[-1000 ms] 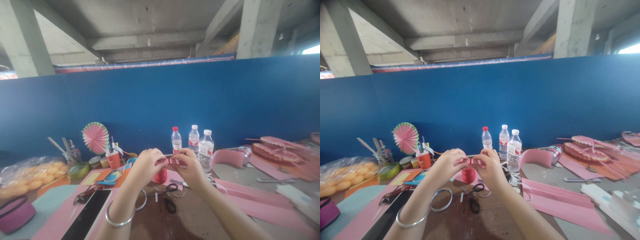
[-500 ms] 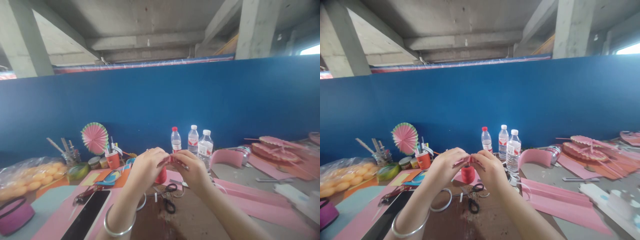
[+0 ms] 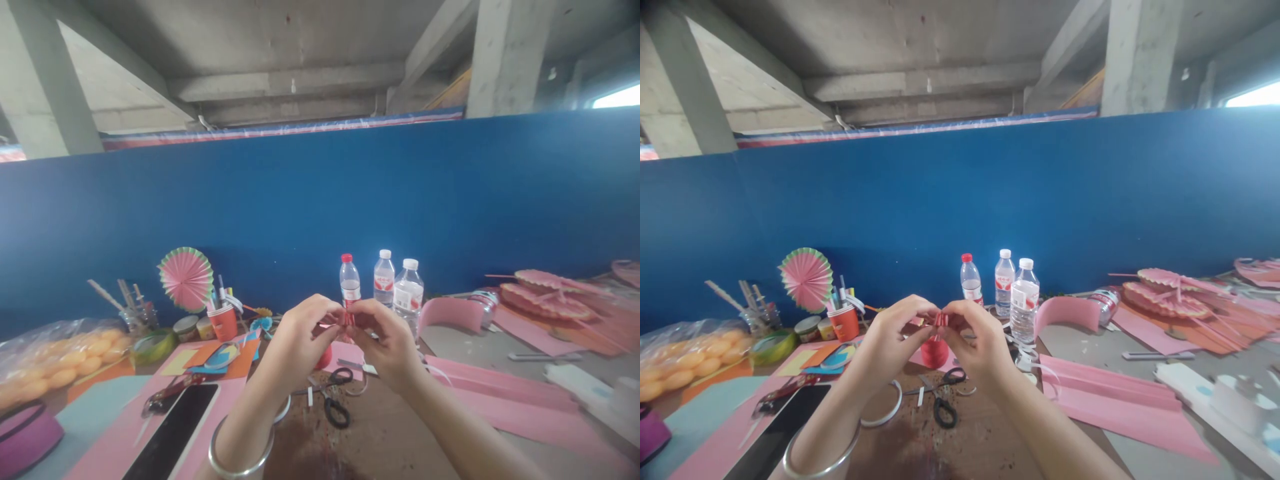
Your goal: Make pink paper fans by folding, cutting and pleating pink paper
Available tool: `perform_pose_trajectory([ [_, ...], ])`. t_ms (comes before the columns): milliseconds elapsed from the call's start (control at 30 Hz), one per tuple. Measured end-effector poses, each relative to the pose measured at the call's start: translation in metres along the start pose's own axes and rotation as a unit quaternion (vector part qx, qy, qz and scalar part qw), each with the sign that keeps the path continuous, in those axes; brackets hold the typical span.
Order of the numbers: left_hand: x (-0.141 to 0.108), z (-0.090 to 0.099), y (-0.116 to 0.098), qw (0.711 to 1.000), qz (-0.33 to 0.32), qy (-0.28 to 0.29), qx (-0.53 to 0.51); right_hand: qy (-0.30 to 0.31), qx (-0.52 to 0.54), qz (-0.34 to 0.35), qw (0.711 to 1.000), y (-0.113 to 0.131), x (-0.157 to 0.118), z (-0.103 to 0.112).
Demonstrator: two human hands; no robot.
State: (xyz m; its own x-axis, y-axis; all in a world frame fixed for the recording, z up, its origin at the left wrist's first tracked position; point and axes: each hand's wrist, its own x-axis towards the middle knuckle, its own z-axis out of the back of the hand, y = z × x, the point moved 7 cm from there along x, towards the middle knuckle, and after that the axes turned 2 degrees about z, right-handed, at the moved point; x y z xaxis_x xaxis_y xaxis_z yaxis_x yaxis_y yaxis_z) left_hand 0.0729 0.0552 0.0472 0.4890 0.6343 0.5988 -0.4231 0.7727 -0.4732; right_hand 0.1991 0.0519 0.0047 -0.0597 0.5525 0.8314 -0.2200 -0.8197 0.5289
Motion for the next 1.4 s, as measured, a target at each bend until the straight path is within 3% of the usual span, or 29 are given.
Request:
perform_pose_trajectory([
  [800,-0.003,0.000,-0.001,0.996,-0.030,-0.043,-0.070,-0.010,0.064,0.042,0.997,0.008,0.000,0.005],
  [967,-0.002,0.002,0.002,0.999,-0.014,-0.026,-0.021,-0.008,0.044,-0.005,0.999,0.000,0.000,0.001],
  [1167,-0.008,0.012,0.044,0.990,0.113,0.072,0.054,0.038,-0.017,-0.120,0.992,-0.014,-0.001,-0.005],
  [1300,-0.045,-0.028,0.084,0.965,0.183,0.187,0.019,0.108,-0.116,-0.139,0.978,-0.026,-0.007,-0.017],
  [1400,-0.081,-0.051,0.108,0.954,0.217,0.206,0.036,0.163,-0.158,-0.147,0.963,-0.044,-0.021,-0.035],
])
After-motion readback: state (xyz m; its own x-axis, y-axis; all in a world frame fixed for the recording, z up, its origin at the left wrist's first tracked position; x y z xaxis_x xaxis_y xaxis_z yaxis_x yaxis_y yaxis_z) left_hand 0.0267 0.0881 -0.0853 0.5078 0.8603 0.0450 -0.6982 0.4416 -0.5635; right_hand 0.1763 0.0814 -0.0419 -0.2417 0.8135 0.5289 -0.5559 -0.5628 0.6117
